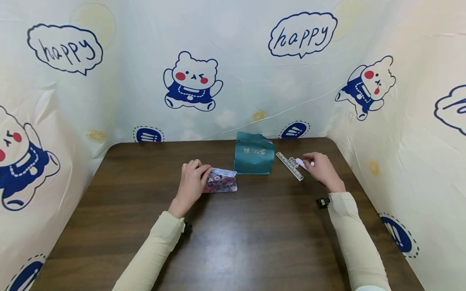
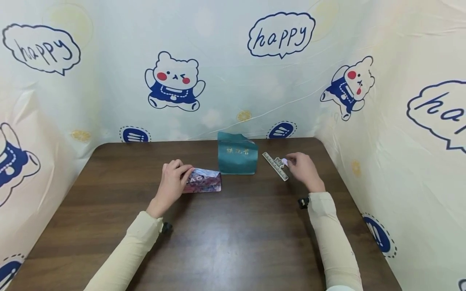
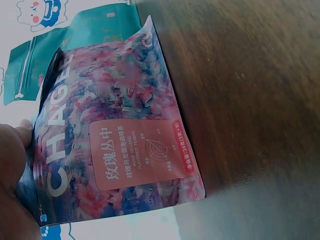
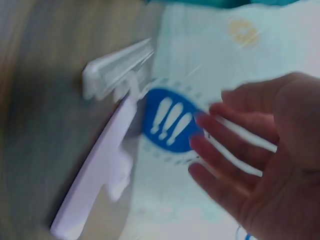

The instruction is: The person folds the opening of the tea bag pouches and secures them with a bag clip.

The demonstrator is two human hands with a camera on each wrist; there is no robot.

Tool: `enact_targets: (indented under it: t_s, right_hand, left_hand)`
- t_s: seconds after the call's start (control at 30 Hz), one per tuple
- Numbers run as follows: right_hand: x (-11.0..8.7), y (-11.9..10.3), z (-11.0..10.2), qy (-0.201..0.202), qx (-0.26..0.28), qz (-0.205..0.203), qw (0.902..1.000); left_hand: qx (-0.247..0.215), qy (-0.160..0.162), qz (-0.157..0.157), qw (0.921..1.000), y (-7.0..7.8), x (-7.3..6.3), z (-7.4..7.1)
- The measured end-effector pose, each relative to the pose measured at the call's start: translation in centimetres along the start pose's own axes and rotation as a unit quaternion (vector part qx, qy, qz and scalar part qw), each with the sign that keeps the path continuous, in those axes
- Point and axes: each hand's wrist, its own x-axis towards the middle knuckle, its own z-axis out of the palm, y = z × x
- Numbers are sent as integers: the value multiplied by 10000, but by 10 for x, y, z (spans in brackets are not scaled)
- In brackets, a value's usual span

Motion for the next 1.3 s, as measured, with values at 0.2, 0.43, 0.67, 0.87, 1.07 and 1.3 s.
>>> enact_targets:
  t_s: [0.2, 0.43, 0.67, 0.87, 1.07, 1.3]
  right_hand:
    - [10, 32, 2, -307, -590, 749, 9950]
    - [19, 54, 12, -652, -605, 1017, 9908]
    - [21, 59, 16, -750, -706, 1407, 9847]
    - [21, 56, 14, -342, -402, 1329, 9897]
    - [12, 49, 9, -196, -44, 1389, 9901]
    - [-4, 35, -8, 269, 216, 1128, 9930]
  left_hand:
    - [26, -45, -17, 10000, 0, -2, -1]
    - [-26, -129, -106, 9999, -1, -3, -1]
    - [-110, -161, -166, 9997, 1, -4, -1]
    - [-110, -67, -52, 9999, 1, -3, 1]
    - [-46, -40, 72, 10000, -1, -4, 2]
    - [-60, 15, 57, 10000, -1, -5, 1]
